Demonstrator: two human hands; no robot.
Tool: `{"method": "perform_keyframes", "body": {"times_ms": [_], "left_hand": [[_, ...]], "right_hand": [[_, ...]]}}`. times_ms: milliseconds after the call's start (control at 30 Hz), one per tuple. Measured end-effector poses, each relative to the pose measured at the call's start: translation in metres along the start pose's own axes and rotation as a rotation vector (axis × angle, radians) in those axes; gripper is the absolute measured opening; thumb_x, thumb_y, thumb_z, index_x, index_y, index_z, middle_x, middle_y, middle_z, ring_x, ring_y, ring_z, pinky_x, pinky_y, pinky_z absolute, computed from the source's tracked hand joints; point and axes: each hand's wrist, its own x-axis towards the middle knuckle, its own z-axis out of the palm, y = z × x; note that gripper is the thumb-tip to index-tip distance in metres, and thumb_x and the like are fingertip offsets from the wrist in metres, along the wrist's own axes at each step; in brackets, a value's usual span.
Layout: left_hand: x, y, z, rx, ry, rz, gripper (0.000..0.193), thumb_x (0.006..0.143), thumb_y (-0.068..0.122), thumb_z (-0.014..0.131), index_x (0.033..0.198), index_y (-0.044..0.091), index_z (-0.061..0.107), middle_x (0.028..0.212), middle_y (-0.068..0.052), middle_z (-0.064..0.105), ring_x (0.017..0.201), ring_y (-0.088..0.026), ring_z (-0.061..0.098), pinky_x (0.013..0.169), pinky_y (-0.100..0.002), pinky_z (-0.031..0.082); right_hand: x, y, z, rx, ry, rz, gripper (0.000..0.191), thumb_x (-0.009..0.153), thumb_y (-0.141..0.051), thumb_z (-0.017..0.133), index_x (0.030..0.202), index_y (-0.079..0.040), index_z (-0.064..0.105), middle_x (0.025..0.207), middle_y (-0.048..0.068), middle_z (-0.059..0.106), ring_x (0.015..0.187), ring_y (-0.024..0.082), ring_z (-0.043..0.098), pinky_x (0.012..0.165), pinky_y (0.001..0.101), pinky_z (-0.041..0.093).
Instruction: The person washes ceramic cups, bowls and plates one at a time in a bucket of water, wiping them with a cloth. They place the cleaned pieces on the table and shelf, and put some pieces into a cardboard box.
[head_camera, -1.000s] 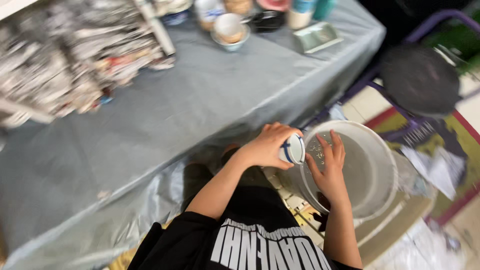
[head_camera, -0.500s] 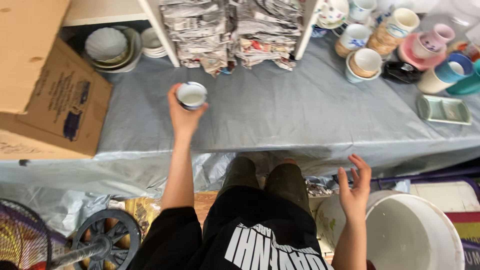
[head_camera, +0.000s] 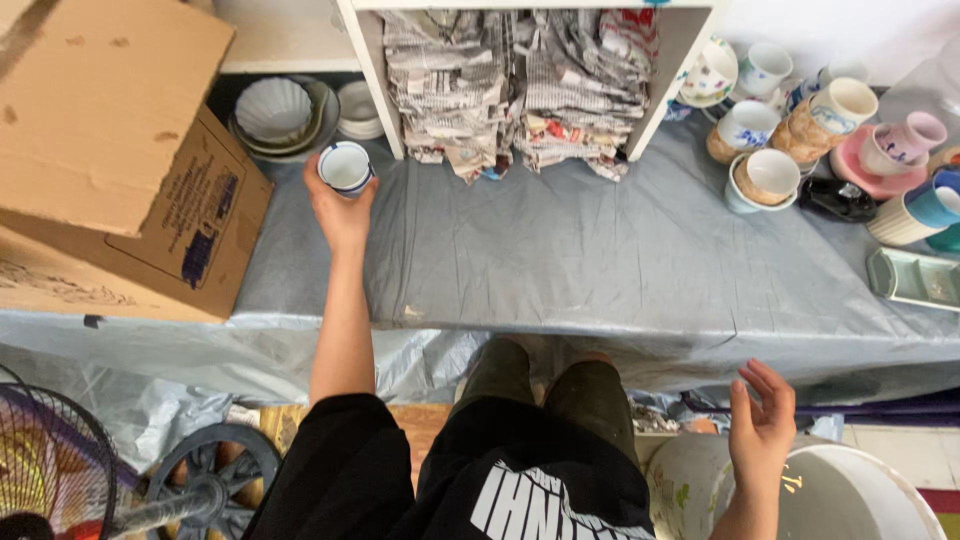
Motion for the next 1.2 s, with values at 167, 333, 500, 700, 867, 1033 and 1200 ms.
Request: {"method": "perform_keyframes", "body": {"times_ms": [167, 333, 500, 700, 867, 1033, 1200], "left_hand": [[0.067, 0.045, -0.002, -0.229, 0.130, 0.192, 0.096, 0.085, 0.010, 0.099, 0.154, 0.004, 0.032, 0.153, -0.022, 0.052, 0.144, -0.038, 0.054, 0.124, -0.045, 0.039], [0.151, 0.053, 0.007, -0.020, 0.213, 0.288, 0.101, 0.085, 0.016, 0.103, 0.157, 0.002, 0.034, 0.156, -0.028, 0.044, 0.148, -0.044, 0.038, 0.125, -0.049, 0.028], [0.200, 0.032, 0.009, 0.149, 0.223, 0.266, 0.105, 0.080, 0.035, 0.102, 0.155, -0.001, 0.036, 0.157, -0.028, 0.045, 0.149, -0.040, 0.042, 0.126, -0.046, 0.027], [0.215, 0.027, 0.005, 0.272, 0.174, 0.143, 0.110, 0.080, 0.037, 0.094, 0.157, -0.007, 0.030, 0.159, -0.033, 0.037, 0.148, -0.045, 0.033, 0.122, -0.048, 0.023], [0.142, 0.035, 0.017, 0.176, 0.270, 0.292, 0.088, 0.098, 0.021, 0.082, 0.162, 0.000, 0.024, 0.170, -0.022, 0.030, 0.161, -0.037, 0.028, 0.135, -0.048, 0.017], [-0.036, 0.089, 0.053, -0.132, -0.145, 0.330, 0.080, 0.100, 0.002, 0.067, 0.164, 0.001, 0.018, 0.167, -0.025, 0.026, 0.161, -0.040, 0.024, 0.136, -0.052, 0.014], [-0.153, 0.158, 0.078, -0.739, -0.884, 0.117, 0.031, 0.101, 0.005, 0.062, 0.131, 0.006, 0.056, 0.132, -0.007, 0.059, 0.122, -0.018, 0.060, 0.103, -0.031, 0.050]], "right_hand": [[-0.003, 0.001, -0.009, -0.039, 0.049, 0.090, 0.038, 0.106, -0.003, 0.062, 0.143, -0.001, 0.053, 0.136, 0.015, 0.064, 0.122, 0.018, 0.062, 0.091, 0.0257, 0.050], [-0.007, -0.003, -0.013, 0.005, 0.091, 0.119, 0.035, 0.107, -0.003, 0.062, 0.141, -0.001, 0.055, 0.134, 0.014, 0.064, 0.115, 0.017, 0.060, 0.091, 0.0266, 0.049], [-0.011, -0.005, -0.018, 0.038, 0.083, 0.041, 0.032, 0.106, -0.002, 0.061, 0.137, -0.001, 0.054, 0.140, 0.010, 0.061, 0.125, 0.017, 0.063, 0.099, 0.0274, 0.054], [0.004, -0.008, -0.026, -0.004, 0.096, 0.081, 0.034, 0.106, -0.001, 0.062, 0.139, -0.002, 0.056, 0.129, 0.010, 0.064, 0.118, 0.014, 0.063, 0.094, 0.0243, 0.051], [0.057, -0.017, -0.011, -0.017, 0.070, 0.016, 0.031, 0.102, 0.000, 0.064, 0.132, -0.001, 0.056, 0.131, 0.007, 0.064, 0.118, 0.015, 0.063, 0.087, 0.0272, 0.055], [0.158, -0.007, 0.029, -0.244, 0.063, -0.103, 0.048, 0.095, -0.009, 0.076, 0.139, -0.012, 0.058, 0.138, 0.012, 0.053, 0.124, 0.023, 0.057, 0.092, 0.0350, 0.057], [0.269, 0.022, 0.072, -0.610, 0.165, -0.391, 0.052, 0.098, -0.028, 0.086, 0.143, -0.016, 0.063, 0.148, 0.027, 0.044, 0.136, 0.046, 0.043, 0.113, 0.0530, 0.038]]}}
